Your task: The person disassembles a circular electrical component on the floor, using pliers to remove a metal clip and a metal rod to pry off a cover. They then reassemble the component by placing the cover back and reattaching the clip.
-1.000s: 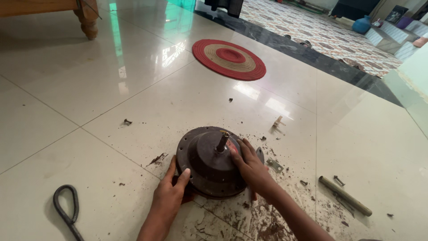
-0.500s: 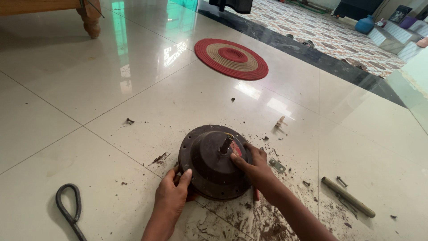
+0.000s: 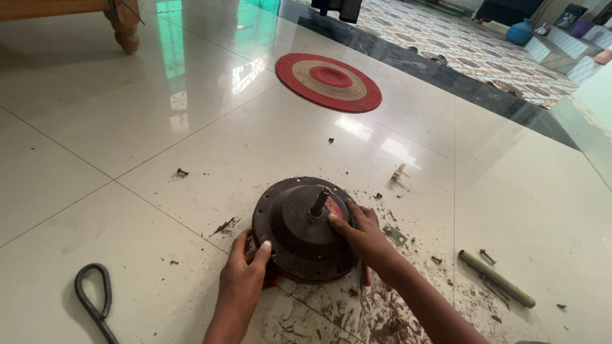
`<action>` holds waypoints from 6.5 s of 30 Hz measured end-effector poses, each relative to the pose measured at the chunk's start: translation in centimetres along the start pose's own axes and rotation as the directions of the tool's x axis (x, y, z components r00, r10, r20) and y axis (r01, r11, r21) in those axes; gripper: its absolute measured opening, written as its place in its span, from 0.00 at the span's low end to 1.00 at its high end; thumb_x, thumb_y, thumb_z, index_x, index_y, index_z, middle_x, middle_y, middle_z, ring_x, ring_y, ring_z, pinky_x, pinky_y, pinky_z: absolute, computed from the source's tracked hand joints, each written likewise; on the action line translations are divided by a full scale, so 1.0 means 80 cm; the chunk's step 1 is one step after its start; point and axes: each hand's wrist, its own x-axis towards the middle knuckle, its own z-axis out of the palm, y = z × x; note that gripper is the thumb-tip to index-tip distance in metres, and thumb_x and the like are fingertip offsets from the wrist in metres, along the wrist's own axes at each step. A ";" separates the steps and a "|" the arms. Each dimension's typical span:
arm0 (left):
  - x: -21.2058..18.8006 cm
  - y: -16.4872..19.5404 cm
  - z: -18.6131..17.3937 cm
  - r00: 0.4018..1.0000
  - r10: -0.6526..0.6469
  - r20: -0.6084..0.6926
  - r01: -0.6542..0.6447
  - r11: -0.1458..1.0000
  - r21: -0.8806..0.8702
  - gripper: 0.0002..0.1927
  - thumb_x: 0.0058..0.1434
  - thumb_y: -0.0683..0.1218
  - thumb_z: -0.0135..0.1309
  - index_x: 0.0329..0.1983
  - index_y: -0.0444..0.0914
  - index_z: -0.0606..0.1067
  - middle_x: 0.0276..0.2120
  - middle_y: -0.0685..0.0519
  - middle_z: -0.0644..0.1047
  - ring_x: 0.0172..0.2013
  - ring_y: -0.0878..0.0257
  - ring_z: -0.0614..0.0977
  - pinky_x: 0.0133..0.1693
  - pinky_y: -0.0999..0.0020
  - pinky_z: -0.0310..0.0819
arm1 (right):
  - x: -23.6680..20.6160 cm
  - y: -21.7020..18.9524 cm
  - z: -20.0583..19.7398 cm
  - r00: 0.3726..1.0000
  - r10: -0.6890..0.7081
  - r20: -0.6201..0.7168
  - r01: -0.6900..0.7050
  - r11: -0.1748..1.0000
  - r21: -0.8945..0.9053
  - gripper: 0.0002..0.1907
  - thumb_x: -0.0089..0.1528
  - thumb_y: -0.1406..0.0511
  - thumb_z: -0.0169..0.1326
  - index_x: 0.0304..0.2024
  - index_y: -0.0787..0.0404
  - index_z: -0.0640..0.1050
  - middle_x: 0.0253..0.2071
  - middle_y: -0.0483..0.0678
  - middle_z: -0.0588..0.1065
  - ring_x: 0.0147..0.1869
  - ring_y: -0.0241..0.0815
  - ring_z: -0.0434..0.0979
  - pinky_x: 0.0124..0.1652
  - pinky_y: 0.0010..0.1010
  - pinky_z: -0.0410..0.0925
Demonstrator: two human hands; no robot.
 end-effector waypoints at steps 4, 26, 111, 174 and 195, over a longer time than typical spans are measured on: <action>0.003 -0.002 -0.001 0.998 0.058 -0.006 -0.057 0.995 0.081 0.37 0.63 0.58 0.47 0.77 0.57 0.54 0.70 0.51 0.65 0.69 0.55 0.68 0.68 0.58 0.63 | 0.005 0.009 0.003 0.999 -0.048 -0.022 0.046 0.994 -0.098 0.52 0.57 0.36 0.45 0.76 0.53 0.52 0.77 0.54 0.43 0.79 0.63 0.49 0.71 0.53 0.57; 0.010 -0.006 -0.003 0.998 0.061 -0.018 -0.056 0.975 0.216 0.34 0.69 0.62 0.39 0.78 0.59 0.55 0.22 0.52 0.68 0.24 0.63 0.67 0.31 0.59 0.67 | 0.001 -0.028 -0.019 0.998 -0.011 0.068 0.029 0.966 -0.256 0.35 0.59 0.42 0.52 0.49 0.65 0.82 0.39 0.60 0.82 0.42 0.54 0.86 0.52 0.48 0.77; -0.001 0.026 0.004 0.984 0.153 0.085 -0.158 0.986 0.054 0.39 0.64 0.68 0.41 0.76 0.61 0.46 0.74 0.58 0.56 0.73 0.55 0.56 0.69 0.52 0.54 | -0.024 0.023 -0.072 0.998 0.060 0.032 -0.068 0.932 0.356 0.22 0.66 0.58 0.53 0.51 0.72 0.67 0.34 0.60 0.76 0.29 0.44 0.78 0.27 0.28 0.70; 0.007 0.024 0.012 0.969 0.227 0.101 -0.226 0.974 -0.018 0.45 0.57 0.45 0.49 0.77 0.46 0.47 0.54 0.47 0.80 0.46 0.60 0.82 0.54 0.63 0.78 | 0.043 -0.017 -0.068 0.937 0.325 -0.131 -0.282 0.921 0.268 0.12 0.68 0.64 0.52 0.37 0.69 0.77 0.32 0.49 0.71 0.33 0.38 0.70 0.36 0.28 0.68; 0.000 0.030 0.013 0.992 0.124 0.036 -0.130 0.960 0.249 0.44 0.60 0.48 0.50 0.80 0.54 0.50 0.37 0.49 0.83 0.31 0.62 0.76 0.38 0.61 0.74 | 0.027 -0.055 -0.038 0.798 0.540 -0.267 -0.295 0.737 0.607 0.16 0.70 0.67 0.43 0.51 0.77 0.71 0.54 0.65 0.71 0.53 0.58 0.72 0.51 0.68 0.64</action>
